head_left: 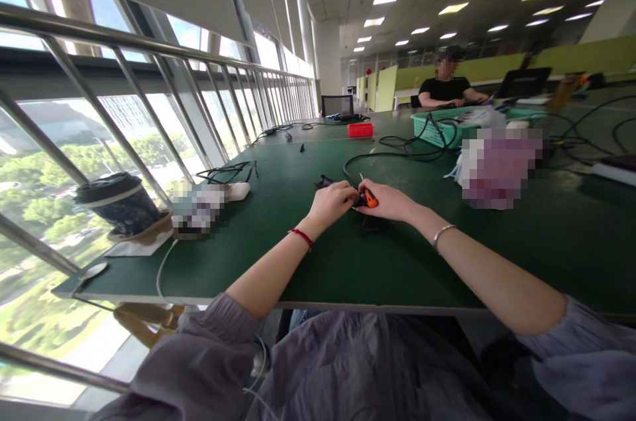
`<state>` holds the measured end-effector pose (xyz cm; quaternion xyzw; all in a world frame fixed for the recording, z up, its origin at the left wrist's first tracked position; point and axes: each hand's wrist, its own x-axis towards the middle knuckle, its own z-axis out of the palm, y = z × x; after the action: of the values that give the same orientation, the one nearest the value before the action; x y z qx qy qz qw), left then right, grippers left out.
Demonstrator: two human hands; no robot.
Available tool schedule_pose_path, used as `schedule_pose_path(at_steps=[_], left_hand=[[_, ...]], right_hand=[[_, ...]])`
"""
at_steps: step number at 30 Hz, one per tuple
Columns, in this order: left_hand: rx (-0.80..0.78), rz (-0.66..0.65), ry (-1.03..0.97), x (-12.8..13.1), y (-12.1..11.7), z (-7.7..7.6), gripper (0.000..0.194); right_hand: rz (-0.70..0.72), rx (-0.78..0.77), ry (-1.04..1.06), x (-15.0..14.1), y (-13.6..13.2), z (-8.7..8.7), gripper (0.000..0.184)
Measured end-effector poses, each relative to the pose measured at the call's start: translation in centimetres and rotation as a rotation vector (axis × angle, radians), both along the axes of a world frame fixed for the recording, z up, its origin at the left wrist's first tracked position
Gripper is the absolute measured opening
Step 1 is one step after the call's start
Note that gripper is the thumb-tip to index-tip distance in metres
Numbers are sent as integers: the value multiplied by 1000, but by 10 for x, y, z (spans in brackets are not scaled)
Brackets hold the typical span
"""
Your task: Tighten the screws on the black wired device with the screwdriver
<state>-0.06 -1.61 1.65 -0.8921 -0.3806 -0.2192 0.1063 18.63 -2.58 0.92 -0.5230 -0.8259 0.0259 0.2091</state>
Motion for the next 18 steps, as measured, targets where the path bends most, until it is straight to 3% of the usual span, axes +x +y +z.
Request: schedule_pose_path(at_steps=[10, 15, 18], left_hand=[[93, -72, 90, -5, 4, 0, 25], [152, -151, 117, -7, 6, -1, 22], [166, -169, 183, -9, 6, 3, 21]], right_hand=[[-204, 268, 198, 7, -10, 20, 23], [-109, 378, 567, 9, -21, 28, 11], [-55, 367, 668, 10, -26, 31, 17]])
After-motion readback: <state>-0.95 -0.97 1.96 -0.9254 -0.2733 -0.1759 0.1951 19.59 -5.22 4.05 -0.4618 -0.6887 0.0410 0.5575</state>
